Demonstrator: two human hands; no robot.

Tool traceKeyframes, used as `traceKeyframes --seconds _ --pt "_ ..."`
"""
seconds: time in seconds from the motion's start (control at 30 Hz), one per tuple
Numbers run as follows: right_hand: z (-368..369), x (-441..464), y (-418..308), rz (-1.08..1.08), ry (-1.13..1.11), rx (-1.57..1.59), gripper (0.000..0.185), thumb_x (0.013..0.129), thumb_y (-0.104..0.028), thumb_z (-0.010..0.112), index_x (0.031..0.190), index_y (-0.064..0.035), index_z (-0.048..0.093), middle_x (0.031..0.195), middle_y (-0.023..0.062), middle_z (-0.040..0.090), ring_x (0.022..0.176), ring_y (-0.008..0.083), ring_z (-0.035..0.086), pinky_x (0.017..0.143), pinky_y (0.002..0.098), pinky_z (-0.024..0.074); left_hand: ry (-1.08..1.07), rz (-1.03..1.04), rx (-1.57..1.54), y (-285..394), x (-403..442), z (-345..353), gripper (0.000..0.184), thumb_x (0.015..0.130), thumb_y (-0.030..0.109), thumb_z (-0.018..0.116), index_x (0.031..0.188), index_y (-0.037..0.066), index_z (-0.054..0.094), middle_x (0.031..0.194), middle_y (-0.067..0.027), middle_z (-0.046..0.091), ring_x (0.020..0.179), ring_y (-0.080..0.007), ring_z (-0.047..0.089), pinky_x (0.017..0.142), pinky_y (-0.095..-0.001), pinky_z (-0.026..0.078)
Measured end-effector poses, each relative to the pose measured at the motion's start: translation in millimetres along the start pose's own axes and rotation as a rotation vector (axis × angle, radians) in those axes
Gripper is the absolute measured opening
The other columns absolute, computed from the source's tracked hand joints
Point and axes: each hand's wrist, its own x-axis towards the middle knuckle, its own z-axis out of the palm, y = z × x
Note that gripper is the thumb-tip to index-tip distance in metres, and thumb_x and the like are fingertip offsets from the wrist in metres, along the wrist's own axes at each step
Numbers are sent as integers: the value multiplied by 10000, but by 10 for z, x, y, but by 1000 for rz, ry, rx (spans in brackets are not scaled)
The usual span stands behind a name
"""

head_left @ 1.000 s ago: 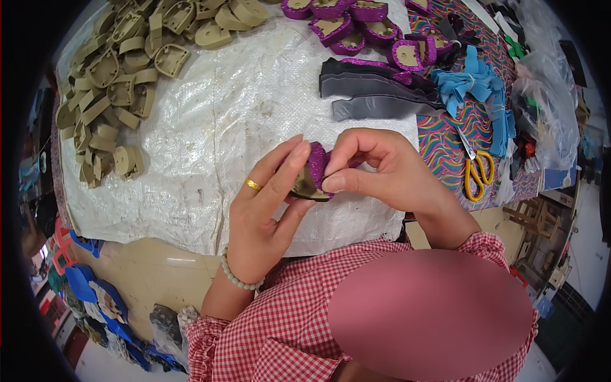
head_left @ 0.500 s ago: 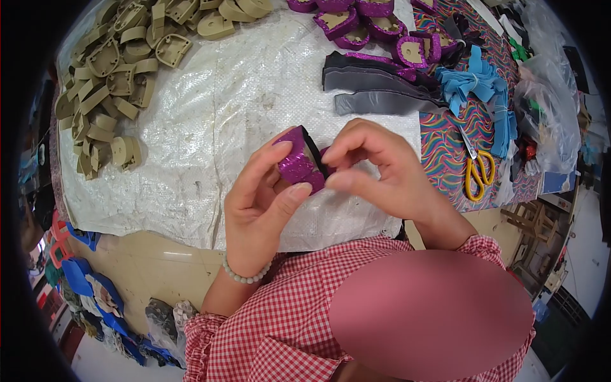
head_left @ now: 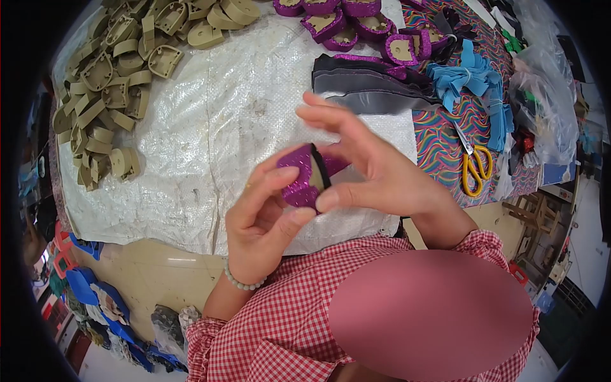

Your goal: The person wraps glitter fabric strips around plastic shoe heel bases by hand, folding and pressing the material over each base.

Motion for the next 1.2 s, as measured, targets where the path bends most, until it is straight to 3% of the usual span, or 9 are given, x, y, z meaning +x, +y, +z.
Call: traceKeyframes --seconds 0.23,0.33,0.57,0.63,0.73,0.87,0.93,1.0,1.2 --pt "37 -76 -20 256 -227 519 564 899 -196 635 1391 -71 390 1137 36 549 1018 111 529 872 262 452 1 -129 -300 -24 -92 67 515 858 -18 619 1335 3 428 1296 -148 498 1176 -224 515 990 -358 438" --pt "38 -79 -21 223 -225 319 579 901 -285 613 1364 -18 390 1413 121 410 1284 213 414 1054 339 348 27 -136 -254 0 -103 137 513 860 -27 609 1337 -9 422 1285 -135 507 1173 -219 517 995 -357 430" --pt "61 -88 58 171 -196 257 432 925 -254 596 1298 -66 489 1152 31 554 1039 112 513 892 267 430 15 -101 -205 -25 -124 152 522 853 -49 597 1341 -10 416 1274 -137 505 1168 -212 519 989 -346 435" --pt "33 -45 -18 284 -185 274 431 898 -219 623 1288 -79 505 1199 56 554 1073 159 530 906 296 431 97 -178 -240 -79 -124 141 532 877 17 593 1366 20 386 1307 -136 492 1190 -226 506 997 -369 426" --pt "51 -11 -94 -450 141 -617 525 806 -173 689 1287 -64 510 1295 130 531 1243 291 467 1062 391 331 252 -260 -246 44 27 184 497 910 45 555 1371 28 373 1306 -128 495 1187 -233 511 986 -378 436" --pt "95 -14 31 -700 -68 -841 782 598 -234 834 1290 -71 510 1276 108 549 1228 328 477 1052 437 327 264 -288 -105 -109 -73 -12 452 987 269 458 1346 3 388 1258 -133 516 1107 -213 555 930 -352 481" --pt "66 -52 -114 -392 -53 -538 741 658 -277 804 1307 -94 498 1257 114 539 1210 316 478 1041 456 352 175 -400 -402 -99 -42 -77 620 977 481 343 1381 10 345 1301 -148 495 1133 -232 556 926 -356 493" --pt "57 -52 -101 -195 -109 -314 755 691 -345 786 1330 -89 476 1245 114 534 1202 303 475 1054 480 333 105 -418 -559 -58 12 17 651 972 501 327 1404 14 310 1338 -155 464 1186 -253 523 943 -375 484" --pt "39 9 -133 -524 -50 -727 849 657 -425 777 1333 -23 458 1352 137 496 1316 336 389 1088 535 240 -18 -419 -801 -136 -21 -95 701 934 486 450 1429 25 268 1393 -124 420 1264 -271 451 992 -419 444"
